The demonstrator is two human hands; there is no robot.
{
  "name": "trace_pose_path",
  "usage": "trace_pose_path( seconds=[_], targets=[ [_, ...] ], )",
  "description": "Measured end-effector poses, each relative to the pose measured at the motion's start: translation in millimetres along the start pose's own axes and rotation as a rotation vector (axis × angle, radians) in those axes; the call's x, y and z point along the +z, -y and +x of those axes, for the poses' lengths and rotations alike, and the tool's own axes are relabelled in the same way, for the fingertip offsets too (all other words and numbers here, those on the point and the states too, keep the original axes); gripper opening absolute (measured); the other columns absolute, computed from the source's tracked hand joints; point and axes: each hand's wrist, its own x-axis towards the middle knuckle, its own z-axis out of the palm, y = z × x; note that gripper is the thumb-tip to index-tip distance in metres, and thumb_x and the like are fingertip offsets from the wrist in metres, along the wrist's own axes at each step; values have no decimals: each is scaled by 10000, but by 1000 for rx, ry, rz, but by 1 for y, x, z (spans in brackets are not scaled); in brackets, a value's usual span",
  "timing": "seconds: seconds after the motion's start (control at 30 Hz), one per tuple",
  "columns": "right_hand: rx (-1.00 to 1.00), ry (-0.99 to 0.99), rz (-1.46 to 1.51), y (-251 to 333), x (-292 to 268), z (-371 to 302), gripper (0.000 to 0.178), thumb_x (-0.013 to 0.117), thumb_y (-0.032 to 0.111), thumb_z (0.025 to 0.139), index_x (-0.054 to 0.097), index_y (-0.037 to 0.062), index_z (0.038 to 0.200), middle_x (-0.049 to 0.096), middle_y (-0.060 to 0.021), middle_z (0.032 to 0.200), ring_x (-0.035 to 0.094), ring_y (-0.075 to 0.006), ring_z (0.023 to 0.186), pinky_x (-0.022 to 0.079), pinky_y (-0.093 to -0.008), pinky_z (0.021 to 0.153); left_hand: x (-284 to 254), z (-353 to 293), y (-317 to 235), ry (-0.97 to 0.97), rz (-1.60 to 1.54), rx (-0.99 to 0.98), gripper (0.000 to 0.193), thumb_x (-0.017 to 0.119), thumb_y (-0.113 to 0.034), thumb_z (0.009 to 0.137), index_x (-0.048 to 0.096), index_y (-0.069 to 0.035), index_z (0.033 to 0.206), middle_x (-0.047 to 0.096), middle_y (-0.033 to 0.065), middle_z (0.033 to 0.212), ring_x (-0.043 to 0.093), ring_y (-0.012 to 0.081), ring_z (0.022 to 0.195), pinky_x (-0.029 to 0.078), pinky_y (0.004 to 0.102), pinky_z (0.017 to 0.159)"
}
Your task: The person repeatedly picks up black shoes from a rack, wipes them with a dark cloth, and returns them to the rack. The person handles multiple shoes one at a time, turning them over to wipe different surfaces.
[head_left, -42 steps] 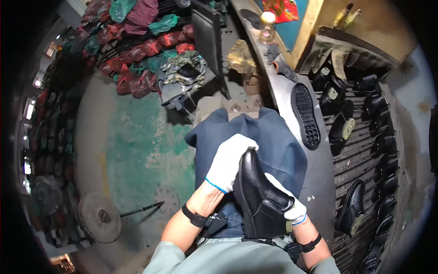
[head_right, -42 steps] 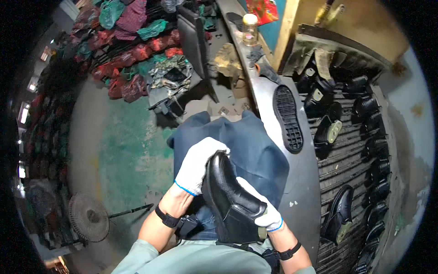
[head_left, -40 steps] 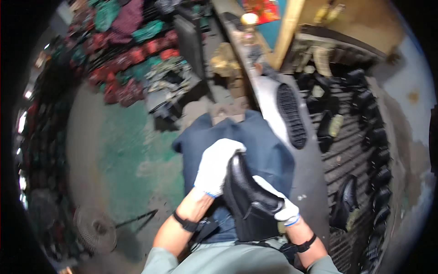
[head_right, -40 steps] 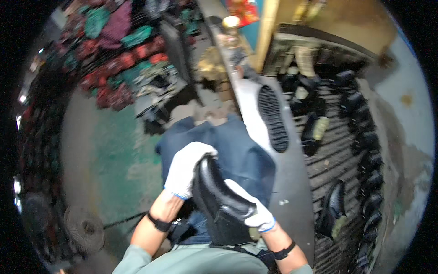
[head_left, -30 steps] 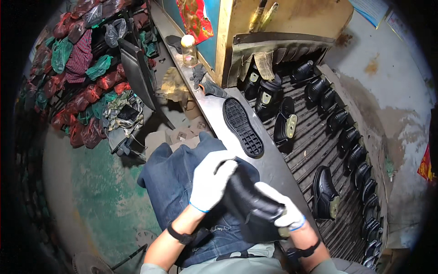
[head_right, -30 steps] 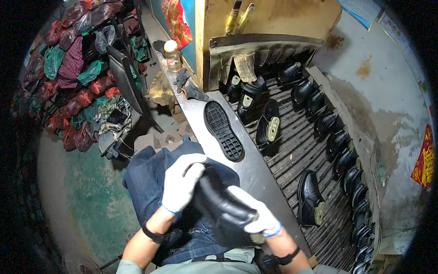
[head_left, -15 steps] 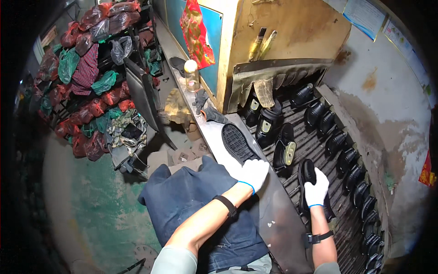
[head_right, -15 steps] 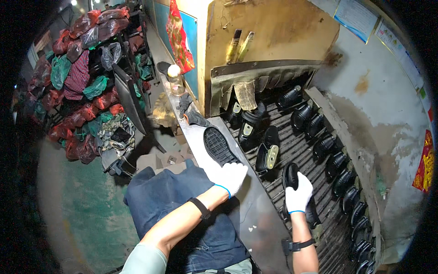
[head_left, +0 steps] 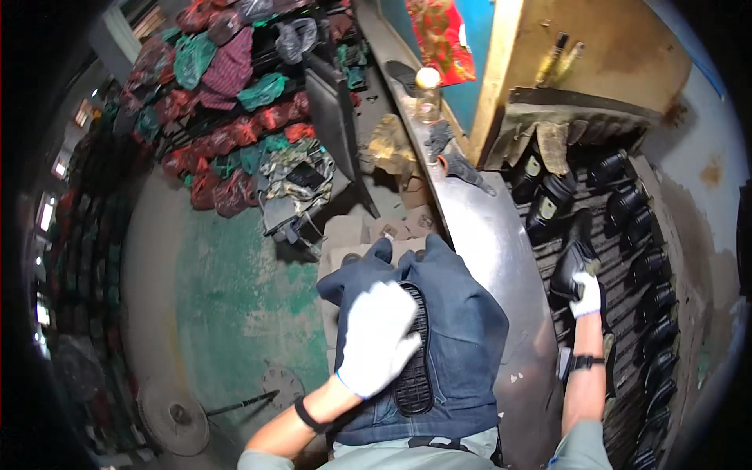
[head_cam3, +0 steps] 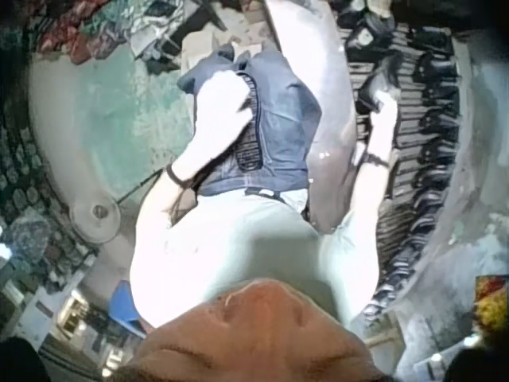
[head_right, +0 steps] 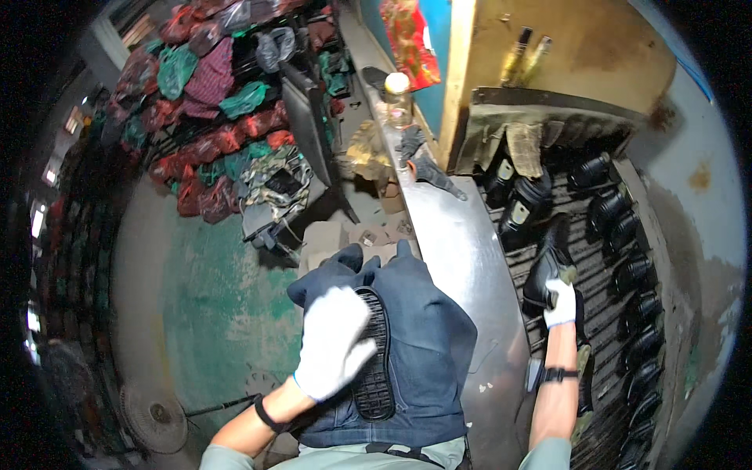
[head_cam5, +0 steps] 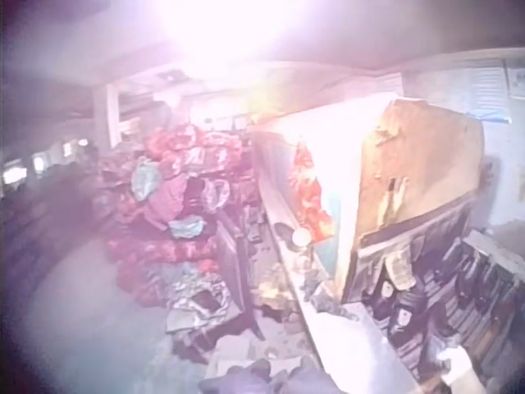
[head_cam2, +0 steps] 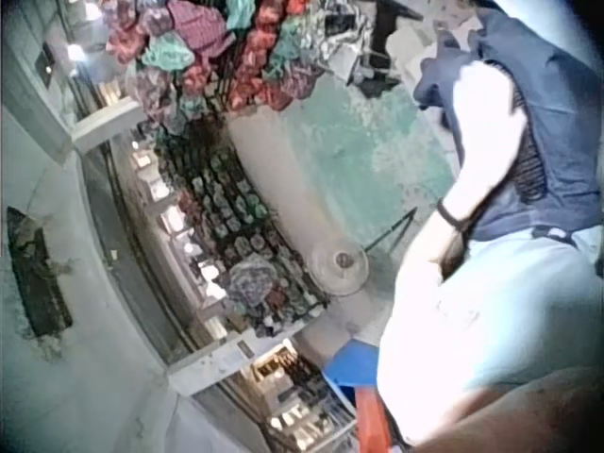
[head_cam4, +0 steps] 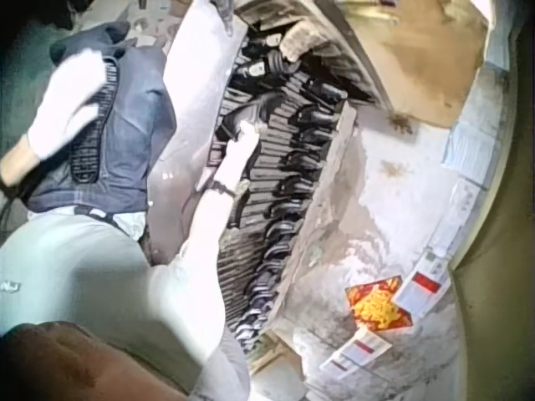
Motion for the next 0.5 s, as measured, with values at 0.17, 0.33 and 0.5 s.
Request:
trace_pose_path(
  seconds=[0.17, 0.33, 0.5],
  targets=[
    [176, 488, 800, 39, 115, -188, 856, 809, 295, 869, 509, 2, 1616, 625, -273, 1526, 607, -456, 1415, 459, -658, 1252, 28, 16, 41, -93, 105, -165, 578, 907, -307, 878, 687, -3, 1318, 673, 228, 1414, 580, 462, 1400, 379, 605, 1260],
    [190, 616, 765, 23, 184, -245, 963, 822, 435, 814, 516, -116, 1542, 621, -336, 1510, 608, -530, 1402, 422, -695, 1277, 15, 12, 44, 61, -1029, -393, 457, 835, -185, 985, 690, -24, 1388, 743, 77, 1294, 677, 152, 1204, 527, 348, 1102],
    [363, 544, 557, 2, 195, -280, 855, 695, 205, 782, 513, -91, 1564, 639, -306, 1489, 657, -493, 1352, 501, -683, 1225, 9, -1, 43, 144, -1940, -459, 669, 810, -327, 1037, 533, -52, 1581, 635, 174, 1536, 605, 329, 1457, 506, 482, 1210]
  ],
)
